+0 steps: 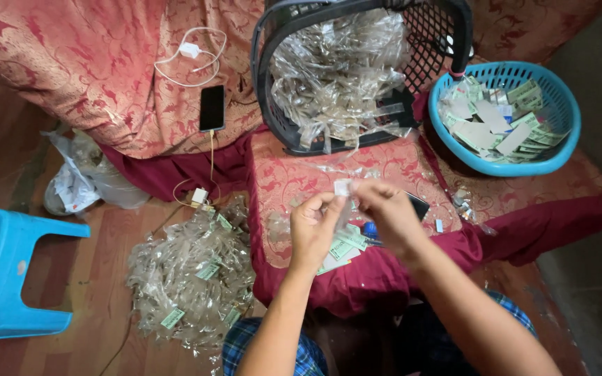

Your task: Packing small items into plastic packets and stapling paper labels to them.

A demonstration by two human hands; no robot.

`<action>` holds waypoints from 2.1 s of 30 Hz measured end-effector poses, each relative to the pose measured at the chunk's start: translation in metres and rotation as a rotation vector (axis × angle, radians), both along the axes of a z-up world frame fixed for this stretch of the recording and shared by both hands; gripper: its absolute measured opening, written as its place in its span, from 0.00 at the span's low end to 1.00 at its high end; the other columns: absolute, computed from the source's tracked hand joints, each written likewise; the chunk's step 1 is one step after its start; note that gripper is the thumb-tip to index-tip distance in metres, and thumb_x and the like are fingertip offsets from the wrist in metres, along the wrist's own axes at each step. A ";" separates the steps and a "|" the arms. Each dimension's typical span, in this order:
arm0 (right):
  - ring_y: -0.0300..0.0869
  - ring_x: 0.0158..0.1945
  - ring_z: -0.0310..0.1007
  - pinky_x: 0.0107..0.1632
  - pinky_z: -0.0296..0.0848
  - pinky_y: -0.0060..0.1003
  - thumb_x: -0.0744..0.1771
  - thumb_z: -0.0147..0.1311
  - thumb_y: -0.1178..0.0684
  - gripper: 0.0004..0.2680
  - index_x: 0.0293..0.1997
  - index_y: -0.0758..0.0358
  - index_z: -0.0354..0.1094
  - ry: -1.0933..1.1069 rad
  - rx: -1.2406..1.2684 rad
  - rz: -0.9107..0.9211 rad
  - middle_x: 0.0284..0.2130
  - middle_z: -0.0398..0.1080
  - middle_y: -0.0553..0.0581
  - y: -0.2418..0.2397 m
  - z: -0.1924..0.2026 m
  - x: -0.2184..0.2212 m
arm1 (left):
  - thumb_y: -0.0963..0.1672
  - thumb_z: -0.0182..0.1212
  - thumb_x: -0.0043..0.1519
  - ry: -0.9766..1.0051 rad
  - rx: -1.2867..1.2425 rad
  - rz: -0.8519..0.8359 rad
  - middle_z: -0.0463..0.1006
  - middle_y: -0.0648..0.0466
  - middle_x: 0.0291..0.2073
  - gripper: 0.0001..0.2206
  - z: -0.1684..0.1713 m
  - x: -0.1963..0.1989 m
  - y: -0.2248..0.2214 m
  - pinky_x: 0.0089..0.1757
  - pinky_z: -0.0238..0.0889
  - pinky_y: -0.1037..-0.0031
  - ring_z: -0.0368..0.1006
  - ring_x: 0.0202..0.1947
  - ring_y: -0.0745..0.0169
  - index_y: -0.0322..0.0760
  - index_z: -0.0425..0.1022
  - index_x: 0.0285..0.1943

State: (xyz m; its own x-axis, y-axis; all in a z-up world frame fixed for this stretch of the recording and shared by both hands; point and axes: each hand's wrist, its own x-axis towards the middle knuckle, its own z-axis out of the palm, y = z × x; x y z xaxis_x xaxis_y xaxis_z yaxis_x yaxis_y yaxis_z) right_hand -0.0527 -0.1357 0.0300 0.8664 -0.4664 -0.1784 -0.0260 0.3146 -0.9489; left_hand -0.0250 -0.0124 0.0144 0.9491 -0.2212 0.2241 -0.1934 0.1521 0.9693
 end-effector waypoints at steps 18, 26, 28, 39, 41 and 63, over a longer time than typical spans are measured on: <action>0.45 0.38 0.81 0.58 0.64 0.55 0.65 0.56 0.46 0.06 0.38 0.42 0.81 0.569 -1.830 0.200 0.29 0.76 0.46 -0.088 -0.207 0.153 | 0.42 0.65 0.64 -0.062 -0.006 0.238 0.63 0.66 0.17 0.06 -0.007 0.044 0.040 0.28 0.54 0.83 0.55 0.24 0.79 0.40 0.81 0.32; 0.48 0.38 0.79 0.45 0.74 0.44 0.63 0.63 0.55 0.06 0.42 0.56 0.80 0.021 -0.887 0.267 0.30 0.79 0.58 -0.040 -0.053 0.080 | 0.45 0.67 0.61 0.026 0.164 -0.031 0.77 0.57 0.31 0.05 -0.003 0.032 0.032 0.41 0.60 0.77 0.64 0.38 0.72 0.43 0.84 0.35; 0.56 0.43 0.81 0.49 0.74 0.49 0.63 0.63 0.58 0.05 0.41 0.59 0.80 -0.056 -0.968 0.301 0.33 0.80 0.63 -0.033 -0.043 0.051 | 0.47 0.68 0.61 -0.011 0.175 -0.056 0.84 0.48 0.45 0.06 -0.010 0.032 0.027 0.53 0.64 0.70 0.70 0.51 0.66 0.43 0.84 0.35; 0.29 0.34 0.68 0.40 0.71 0.26 0.68 0.58 0.54 0.06 0.44 0.61 0.80 -0.062 -0.162 0.303 0.31 0.77 0.47 -0.049 -0.027 0.004 | 0.39 0.66 0.62 -0.010 -0.042 -0.558 0.82 0.55 0.36 0.03 -0.023 0.005 0.006 0.49 0.67 0.73 0.70 0.42 0.72 0.36 0.83 0.42; 0.30 0.32 0.70 0.38 0.70 0.26 0.67 0.60 0.54 0.06 0.43 0.61 0.80 -0.047 -0.058 0.310 0.30 0.77 0.48 -0.039 -0.007 -0.007 | 0.40 0.67 0.63 0.014 -0.063 -0.631 0.82 0.56 0.37 0.03 -0.027 0.002 0.004 0.50 0.67 0.73 0.71 0.43 0.72 0.37 0.83 0.42; 0.27 0.18 0.62 0.26 0.66 0.22 0.63 0.65 0.61 0.09 0.46 0.67 0.78 -0.164 -0.095 0.032 0.12 0.66 0.48 -0.009 -0.047 0.003 | 0.42 0.64 0.65 0.126 -0.031 -0.002 0.79 0.61 0.22 0.05 -0.027 0.001 -0.016 0.33 0.62 0.84 0.64 0.29 0.80 0.39 0.86 0.41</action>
